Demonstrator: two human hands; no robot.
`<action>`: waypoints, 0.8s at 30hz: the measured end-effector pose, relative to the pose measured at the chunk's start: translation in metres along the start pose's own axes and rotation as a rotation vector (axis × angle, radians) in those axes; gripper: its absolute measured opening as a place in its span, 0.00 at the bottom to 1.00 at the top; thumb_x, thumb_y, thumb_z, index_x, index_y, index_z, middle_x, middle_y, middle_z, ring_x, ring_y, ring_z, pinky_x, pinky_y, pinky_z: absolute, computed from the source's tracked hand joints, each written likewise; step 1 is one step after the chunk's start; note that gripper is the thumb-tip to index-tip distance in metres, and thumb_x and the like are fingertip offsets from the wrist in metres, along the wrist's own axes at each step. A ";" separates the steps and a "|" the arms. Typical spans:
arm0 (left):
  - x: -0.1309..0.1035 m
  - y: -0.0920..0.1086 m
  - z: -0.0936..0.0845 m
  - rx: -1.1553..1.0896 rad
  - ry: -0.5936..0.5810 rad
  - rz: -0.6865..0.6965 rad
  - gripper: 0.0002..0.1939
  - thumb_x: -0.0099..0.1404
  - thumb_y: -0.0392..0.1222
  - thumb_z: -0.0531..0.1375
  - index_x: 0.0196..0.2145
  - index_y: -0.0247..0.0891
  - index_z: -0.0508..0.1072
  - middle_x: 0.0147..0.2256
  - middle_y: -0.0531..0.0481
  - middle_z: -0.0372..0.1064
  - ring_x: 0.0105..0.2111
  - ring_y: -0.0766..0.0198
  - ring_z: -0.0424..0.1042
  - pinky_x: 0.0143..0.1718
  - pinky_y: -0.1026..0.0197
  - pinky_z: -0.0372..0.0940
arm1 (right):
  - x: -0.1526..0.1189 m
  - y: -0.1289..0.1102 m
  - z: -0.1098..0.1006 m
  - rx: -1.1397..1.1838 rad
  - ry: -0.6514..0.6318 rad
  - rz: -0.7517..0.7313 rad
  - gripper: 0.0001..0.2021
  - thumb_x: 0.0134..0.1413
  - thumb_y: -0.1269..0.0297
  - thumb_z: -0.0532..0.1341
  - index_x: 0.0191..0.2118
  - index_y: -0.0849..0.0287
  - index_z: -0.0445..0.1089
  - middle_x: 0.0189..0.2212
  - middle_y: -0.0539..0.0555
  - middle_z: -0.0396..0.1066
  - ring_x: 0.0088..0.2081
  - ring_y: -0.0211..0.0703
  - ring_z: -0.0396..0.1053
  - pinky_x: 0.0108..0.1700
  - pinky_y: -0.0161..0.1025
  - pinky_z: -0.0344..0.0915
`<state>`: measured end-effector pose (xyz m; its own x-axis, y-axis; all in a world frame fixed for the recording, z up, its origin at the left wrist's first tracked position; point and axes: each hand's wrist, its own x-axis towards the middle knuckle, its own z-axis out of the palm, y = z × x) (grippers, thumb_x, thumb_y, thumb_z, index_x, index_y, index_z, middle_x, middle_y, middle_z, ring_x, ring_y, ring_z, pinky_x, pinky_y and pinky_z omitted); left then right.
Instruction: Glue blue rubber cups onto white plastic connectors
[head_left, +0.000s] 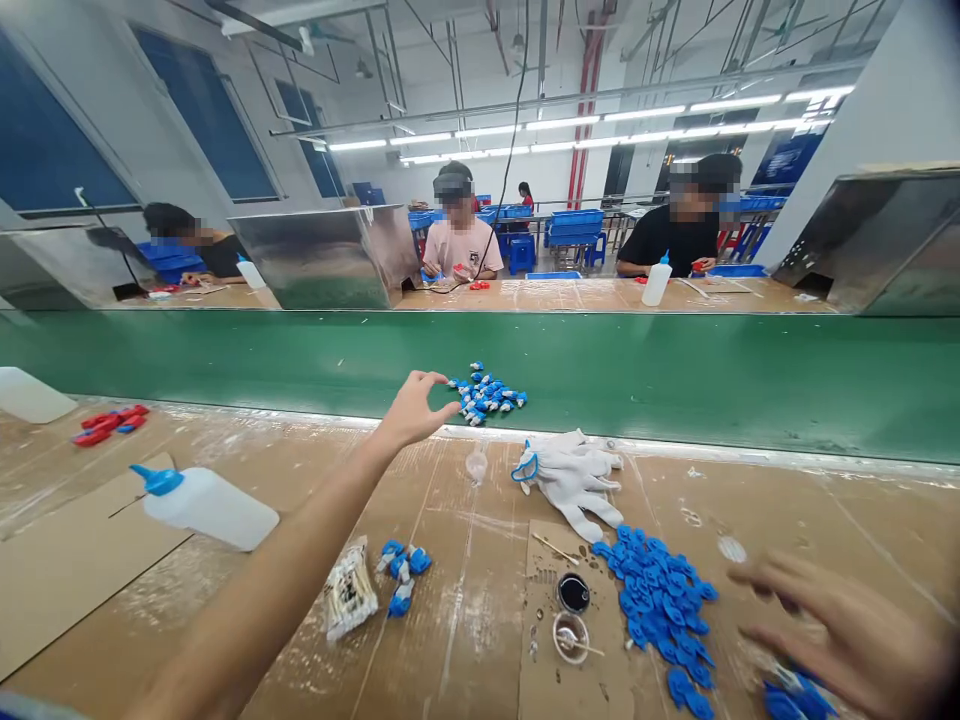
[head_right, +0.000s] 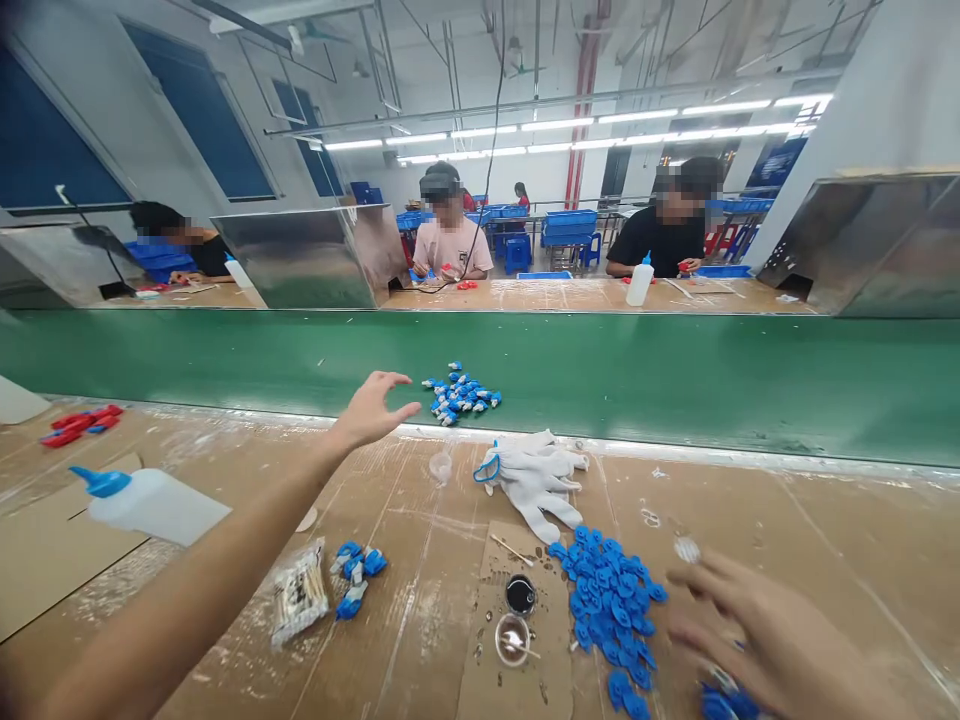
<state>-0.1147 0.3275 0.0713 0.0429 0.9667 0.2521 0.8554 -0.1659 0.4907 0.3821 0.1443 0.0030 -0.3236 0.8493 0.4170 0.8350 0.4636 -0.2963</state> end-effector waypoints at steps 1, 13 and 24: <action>0.018 -0.005 0.007 0.034 -0.055 -0.003 0.33 0.60 0.55 0.64 0.58 0.36 0.71 0.59 0.34 0.64 0.61 0.43 0.68 0.63 0.42 0.64 | 0.032 -0.003 -0.004 0.021 -0.065 -0.015 0.12 0.58 0.51 0.66 0.46 0.45 0.80 0.41 0.56 0.81 0.39 0.53 0.82 0.36 0.45 0.79; 0.108 -0.046 0.112 0.302 -0.473 0.001 0.66 0.46 0.75 0.68 0.75 0.52 0.46 0.76 0.32 0.29 0.73 0.20 0.31 0.62 0.15 0.42 | 0.337 -0.046 0.198 -0.007 -0.556 -0.168 0.60 0.43 0.39 0.74 0.76 0.57 0.46 0.76 0.73 0.38 0.74 0.86 0.34 0.68 0.75 0.47; 0.178 -0.056 0.149 0.290 -0.346 0.249 0.35 0.72 0.53 0.61 0.71 0.45 0.56 0.74 0.37 0.44 0.72 0.36 0.49 0.67 0.26 0.51 | 0.398 -0.016 0.261 -0.072 -0.381 -0.166 0.26 0.66 0.53 0.64 0.66 0.55 0.63 0.67 0.61 0.61 0.64 0.59 0.64 0.63 0.64 0.64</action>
<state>-0.0783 0.5380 -0.0359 0.3893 0.9209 0.0172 0.9035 -0.3855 0.1871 0.1239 0.5407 -0.0504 -0.5862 0.8037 0.1022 0.7825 0.5943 -0.1855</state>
